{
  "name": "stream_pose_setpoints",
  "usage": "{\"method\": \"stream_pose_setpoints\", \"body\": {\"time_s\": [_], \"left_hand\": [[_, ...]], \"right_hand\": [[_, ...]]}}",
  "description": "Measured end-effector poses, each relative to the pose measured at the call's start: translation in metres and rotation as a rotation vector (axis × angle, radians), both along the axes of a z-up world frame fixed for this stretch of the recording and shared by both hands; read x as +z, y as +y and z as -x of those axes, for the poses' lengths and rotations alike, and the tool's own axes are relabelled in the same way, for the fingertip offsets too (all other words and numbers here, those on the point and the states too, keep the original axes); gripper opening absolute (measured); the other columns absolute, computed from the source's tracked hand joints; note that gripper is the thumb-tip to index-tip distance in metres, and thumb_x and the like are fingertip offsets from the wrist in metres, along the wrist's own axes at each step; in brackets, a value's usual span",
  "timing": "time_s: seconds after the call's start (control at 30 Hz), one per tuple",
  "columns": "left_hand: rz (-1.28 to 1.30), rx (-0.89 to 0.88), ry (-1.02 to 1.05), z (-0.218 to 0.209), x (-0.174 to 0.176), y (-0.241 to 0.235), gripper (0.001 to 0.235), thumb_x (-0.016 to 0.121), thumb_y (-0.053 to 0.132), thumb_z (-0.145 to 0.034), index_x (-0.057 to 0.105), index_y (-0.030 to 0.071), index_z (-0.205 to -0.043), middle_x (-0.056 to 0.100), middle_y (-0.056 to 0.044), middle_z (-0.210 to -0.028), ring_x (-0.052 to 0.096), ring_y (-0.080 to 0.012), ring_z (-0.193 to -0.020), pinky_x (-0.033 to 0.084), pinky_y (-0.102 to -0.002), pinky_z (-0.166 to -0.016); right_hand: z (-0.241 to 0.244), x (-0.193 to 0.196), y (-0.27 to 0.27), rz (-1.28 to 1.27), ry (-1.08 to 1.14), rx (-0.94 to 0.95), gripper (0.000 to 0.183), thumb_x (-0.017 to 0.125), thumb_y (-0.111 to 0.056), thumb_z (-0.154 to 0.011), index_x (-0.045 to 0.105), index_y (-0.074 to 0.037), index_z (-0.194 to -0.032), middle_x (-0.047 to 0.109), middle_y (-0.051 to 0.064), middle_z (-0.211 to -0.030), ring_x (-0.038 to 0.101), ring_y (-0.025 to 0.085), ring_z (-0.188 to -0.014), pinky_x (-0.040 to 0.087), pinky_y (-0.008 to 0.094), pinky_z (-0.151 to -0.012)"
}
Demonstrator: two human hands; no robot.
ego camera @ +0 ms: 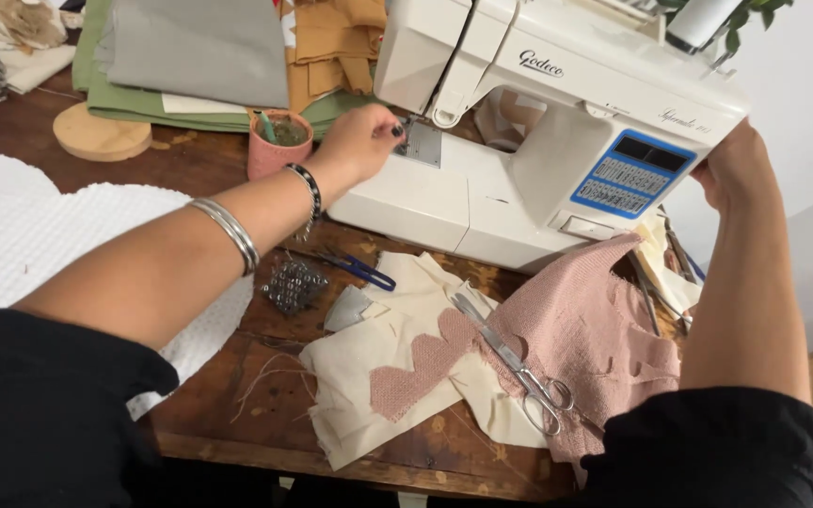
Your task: Crafting and assembling a decorative heart-shaped pillow using a sewing machine, scissors, and hot glue.
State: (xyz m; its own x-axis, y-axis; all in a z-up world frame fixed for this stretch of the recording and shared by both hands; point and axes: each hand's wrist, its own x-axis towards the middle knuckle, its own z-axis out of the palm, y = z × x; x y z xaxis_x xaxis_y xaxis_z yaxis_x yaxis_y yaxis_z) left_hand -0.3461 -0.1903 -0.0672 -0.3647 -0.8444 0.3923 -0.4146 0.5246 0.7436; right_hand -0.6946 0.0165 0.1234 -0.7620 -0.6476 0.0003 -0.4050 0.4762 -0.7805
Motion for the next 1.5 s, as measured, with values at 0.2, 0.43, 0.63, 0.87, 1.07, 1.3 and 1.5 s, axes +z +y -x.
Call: {"method": "stream_pose_setpoints", "body": {"time_s": [0.2, 0.43, 0.63, 0.87, 1.07, 1.3, 1.5], "left_hand": [[-0.099, -0.015, 0.011, -0.01, 0.012, 0.011, 0.018, 0.066, 0.032, -0.094, 0.075, 0.021, -0.105, 0.075, -0.009, -0.098, 0.069, -0.0334, -0.109, 0.056, -0.047, -0.091], [-0.127, -0.026, 0.08, -0.009, 0.006, 0.004, 0.018, 0.063, 0.034, -0.096, 0.076, 0.024, -0.104, 0.076, -0.003, -0.088, 0.072, -0.0262, -0.098, 0.057, -0.039, -0.085], [-0.202, -0.192, 0.342, -0.022, 0.032, 0.032, 0.02, 0.055, 0.023, -0.101, 0.072, 0.015, -0.105, 0.076, -0.002, -0.078, 0.065, -0.0112, -0.07, 0.049, -0.022, -0.064], [-0.261, -0.23, 0.143, -0.058, 0.049, 0.059, 0.018, 0.056, 0.022, -0.098, 0.071, 0.017, -0.106, 0.07, 0.004, -0.063, 0.065, -0.0096, -0.054, 0.046, -0.02, -0.051], [-0.131, -0.242, -0.159, -0.1, 0.075, 0.095, 0.02, 0.048, 0.012, -0.098, 0.067, 0.017, -0.097, 0.074, 0.007, -0.072, 0.061, -0.0128, -0.06, 0.045, -0.035, -0.056], [0.182, -0.365, -0.064, -0.097, 0.051, 0.095, 0.022, 0.049, 0.006, -0.097, 0.068, 0.012, -0.106, 0.076, -0.006, -0.076, 0.07, -0.0268, -0.073, 0.051, -0.044, -0.065], [0.232, -0.354, -0.003, -0.086, 0.041, 0.092, 0.019, 0.057, 0.008, -0.099, 0.073, 0.011, -0.107, 0.076, -0.011, -0.076, 0.076, -0.0342, -0.08, 0.06, -0.041, -0.072]], "right_hand": [[-0.003, -0.016, 0.001, 0.063, 0.071, 0.045, 0.068, 0.016, -0.081, -0.1, 0.047, -0.022, -0.086, 0.049, -0.005, -0.076, 0.048, 0.011, -0.072, 0.052, 0.029, -0.074], [-0.003, -0.026, 0.002, 0.142, 0.188, 0.12, 0.065, 0.017, -0.072, -0.106, 0.051, -0.018, -0.092, 0.052, -0.002, -0.082, 0.049, 0.012, -0.078, 0.049, 0.031, -0.076], [0.008, -0.037, 0.012, 0.227, 0.29, 0.161, 0.062, 0.018, -0.065, -0.111, 0.054, -0.015, -0.097, 0.054, 0.0, -0.086, 0.05, 0.014, -0.083, 0.047, 0.032, -0.078], [0.021, -0.047, 0.019, 0.282, 0.404, 0.214, 0.06, 0.02, -0.056, -0.117, 0.057, -0.011, -0.103, 0.057, 0.002, -0.092, 0.05, 0.015, -0.089, 0.045, 0.034, -0.08], [0.042, -0.045, 0.017, 0.346, 0.491, 0.268, 0.058, 0.021, -0.049, -0.122, 0.06, -0.008, -0.108, 0.059, 0.005, -0.097, 0.051, 0.016, -0.094, 0.043, 0.036, -0.082], [-0.093, -0.058, 0.009, 0.805, 1.027, 0.461, 0.066, 0.064, 0.036, -0.065, 0.068, 0.006, -0.124, 0.067, 0.02, -0.112, 0.066, 0.029, -0.097, 0.056, 0.034, -0.073], [-0.229, -0.122, -0.063, 0.166, 1.004, 0.937, 0.047, 0.058, -0.019, -0.103, 0.05, -0.032, -0.147, 0.063, -0.006, -0.142, 0.069, 0.025, -0.11, 0.06, 0.045, -0.087]]}}
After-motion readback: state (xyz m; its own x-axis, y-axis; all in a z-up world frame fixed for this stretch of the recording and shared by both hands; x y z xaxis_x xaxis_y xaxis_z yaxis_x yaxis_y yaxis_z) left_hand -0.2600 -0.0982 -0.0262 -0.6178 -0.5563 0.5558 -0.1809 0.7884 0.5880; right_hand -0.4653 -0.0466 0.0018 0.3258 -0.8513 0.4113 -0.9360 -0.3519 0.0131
